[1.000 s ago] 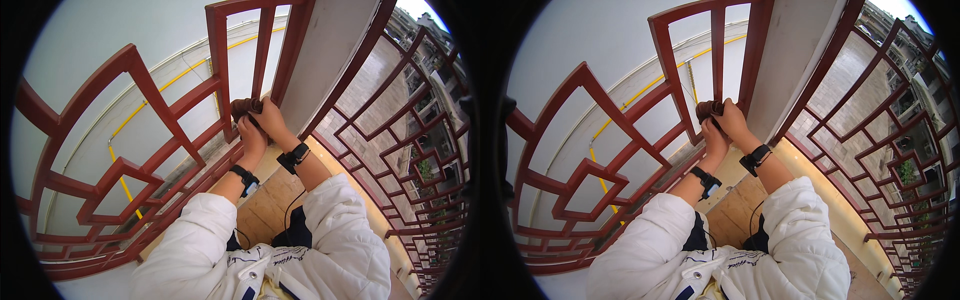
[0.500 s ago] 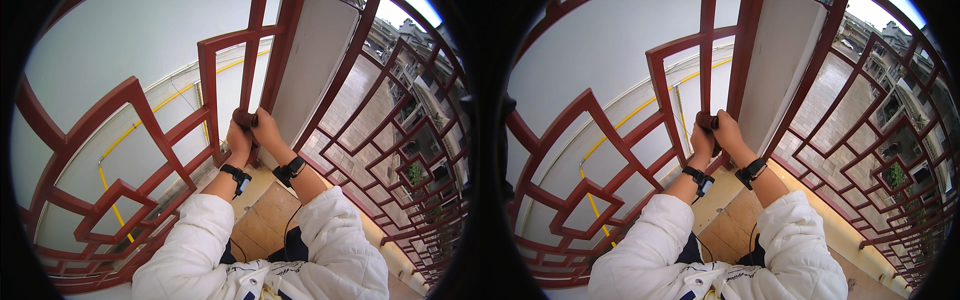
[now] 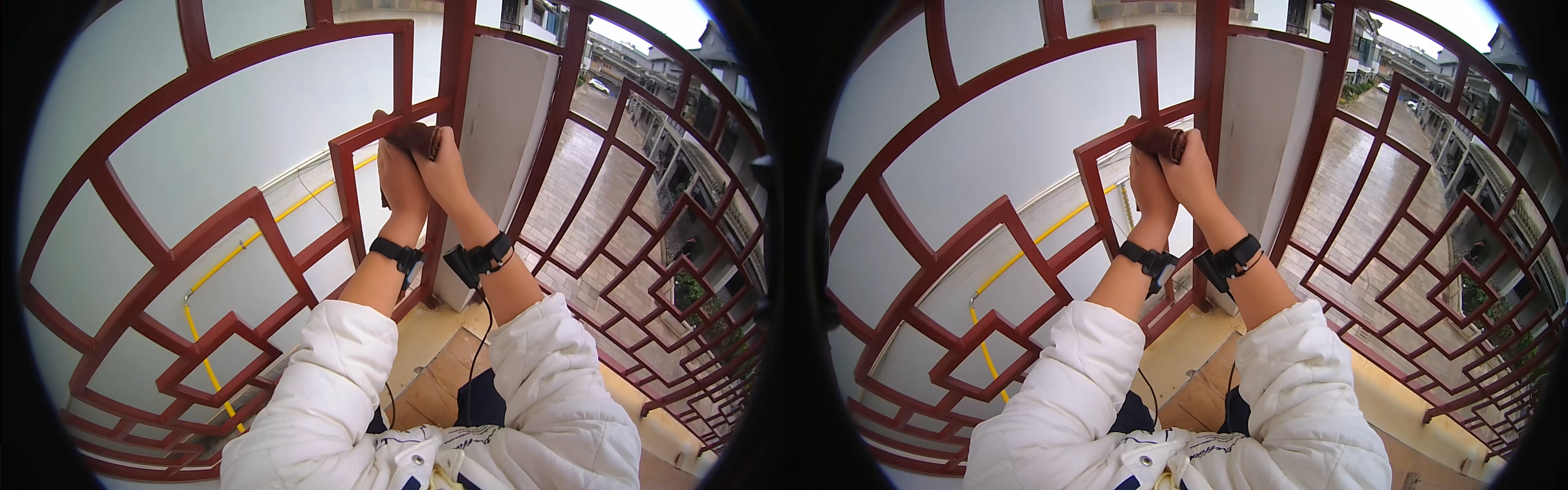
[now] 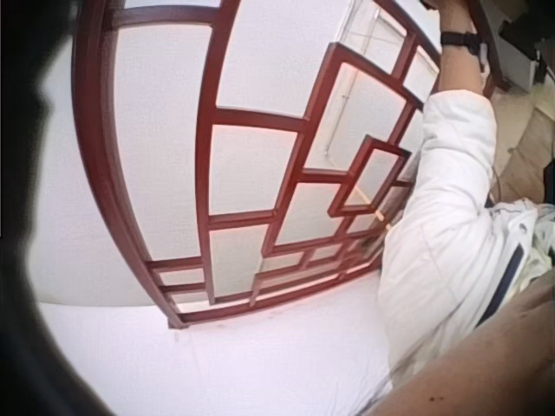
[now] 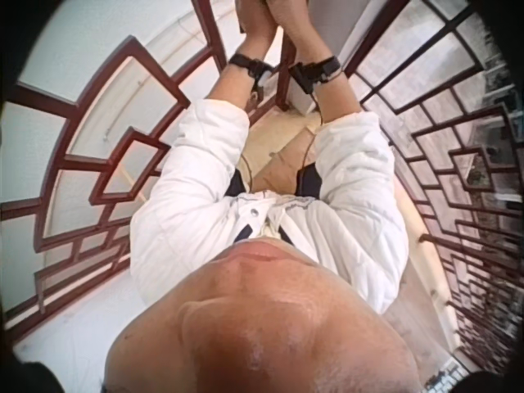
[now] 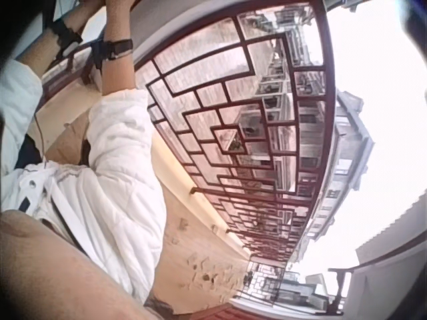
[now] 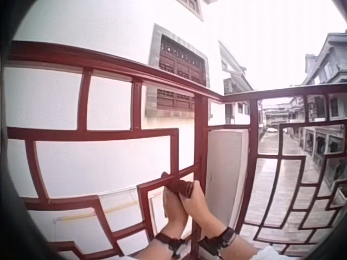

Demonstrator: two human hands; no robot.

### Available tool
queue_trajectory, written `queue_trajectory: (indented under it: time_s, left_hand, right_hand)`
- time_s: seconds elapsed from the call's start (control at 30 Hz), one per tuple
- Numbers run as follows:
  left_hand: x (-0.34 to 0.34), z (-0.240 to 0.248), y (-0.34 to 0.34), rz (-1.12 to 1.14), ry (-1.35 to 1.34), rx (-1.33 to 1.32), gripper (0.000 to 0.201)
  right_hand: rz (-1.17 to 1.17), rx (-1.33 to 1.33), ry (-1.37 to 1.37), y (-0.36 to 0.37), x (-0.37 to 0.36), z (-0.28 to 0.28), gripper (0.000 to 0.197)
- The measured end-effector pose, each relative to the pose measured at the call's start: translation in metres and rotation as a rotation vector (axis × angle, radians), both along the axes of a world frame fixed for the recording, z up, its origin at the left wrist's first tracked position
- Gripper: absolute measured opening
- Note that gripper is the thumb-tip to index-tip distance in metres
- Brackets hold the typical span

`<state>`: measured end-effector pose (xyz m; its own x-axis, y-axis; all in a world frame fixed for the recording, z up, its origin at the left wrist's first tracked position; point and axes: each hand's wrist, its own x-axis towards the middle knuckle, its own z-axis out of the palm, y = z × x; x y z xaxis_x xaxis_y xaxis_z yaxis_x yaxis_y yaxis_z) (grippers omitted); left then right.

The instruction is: The person wipes a red metal railing with a dark cloth, moving along the railing and cleaning different sections. The person uses both hands to hold and maneuver the cloth while cleaning the railing surfaces.

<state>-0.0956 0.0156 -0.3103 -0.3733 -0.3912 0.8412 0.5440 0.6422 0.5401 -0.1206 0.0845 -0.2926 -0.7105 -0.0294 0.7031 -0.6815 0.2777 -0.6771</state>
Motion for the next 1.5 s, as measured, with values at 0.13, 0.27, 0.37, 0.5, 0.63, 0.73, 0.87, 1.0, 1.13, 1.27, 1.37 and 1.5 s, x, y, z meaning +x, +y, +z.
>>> queue_trajectory:
  time_s: [0.13, 0.27, 0.37, 0.5, 0.63, 0.73, 0.87, 1.0, 1.13, 1.27, 1.37, 1.5]
  left_hand:
    - [-0.004, -0.008, -0.006, -0.095, -0.025, 0.154, 0.035]
    - [0.001, -0.002, -0.006, -0.639, 0.016, 0.748, 0.031]
    - [0.019, -0.006, -0.003, -0.78, 0.143, 0.747, 0.033]
    - [0.033, -0.014, -0.008, -1.171, 0.31, 0.928, 0.03]
    - [0.037, -0.025, 0.009, -0.933, 0.255, 0.799, 0.051]
    - [0.041, -0.029, 0.016, -0.551, -0.007, 0.464, 0.078]
    - [0.049, -0.03, -0.006, -0.247, -0.271, -0.235, 0.073]
    - [0.043, -0.025, -0.029, -0.186, -0.347, 0.018, 0.052]
    - [0.035, -0.017, -0.033, -0.236, -0.351, 0.103, 0.05]
    - [0.035, -0.021, -0.037, -0.215, -0.302, 0.092, 0.045]
    - [0.031, -0.045, -0.038, -0.175, -0.286, 0.053, 0.042]
    - [0.013, -0.097, -0.034, -0.169, -0.35, 0.147, 0.05]
  right_hand:
    - [0.156, -0.138, 0.013, -0.002, 0.004, -0.013, 0.025]
    - [0.122, -0.116, 0.017, -0.015, 0.019, 0.005, 0.02]
    - [0.101, 0.027, 0.118, -0.019, 0.046, 0.021, 0.018]
    - [0.191, 0.19, 0.338, -0.015, 0.069, 0.027, 0.023]
    - [0.359, 0.062, 0.177, -0.004, 0.052, 0.009, 0.019]
    - [0.577, -0.486, -0.165, 0.013, 0.03, -0.013, 0.022]
    - [0.418, -0.947, -0.405, 0.068, 0.006, -0.032, 0.033]
    - [0.434, -0.904, -0.503, 0.068, -0.01, -0.03, 0.033]
    - [0.979, -1.042, -0.548, 0.018, -0.021, -0.018, 0.028]
    - [0.963, -0.812, -0.53, -0.005, -0.024, -0.019, 0.031]
    - [0.817, -0.703, -0.441, -0.013, -0.031, -0.038, 0.031]
    - [0.677, -0.693, -0.479, -0.022, -0.043, -0.103, 0.031]
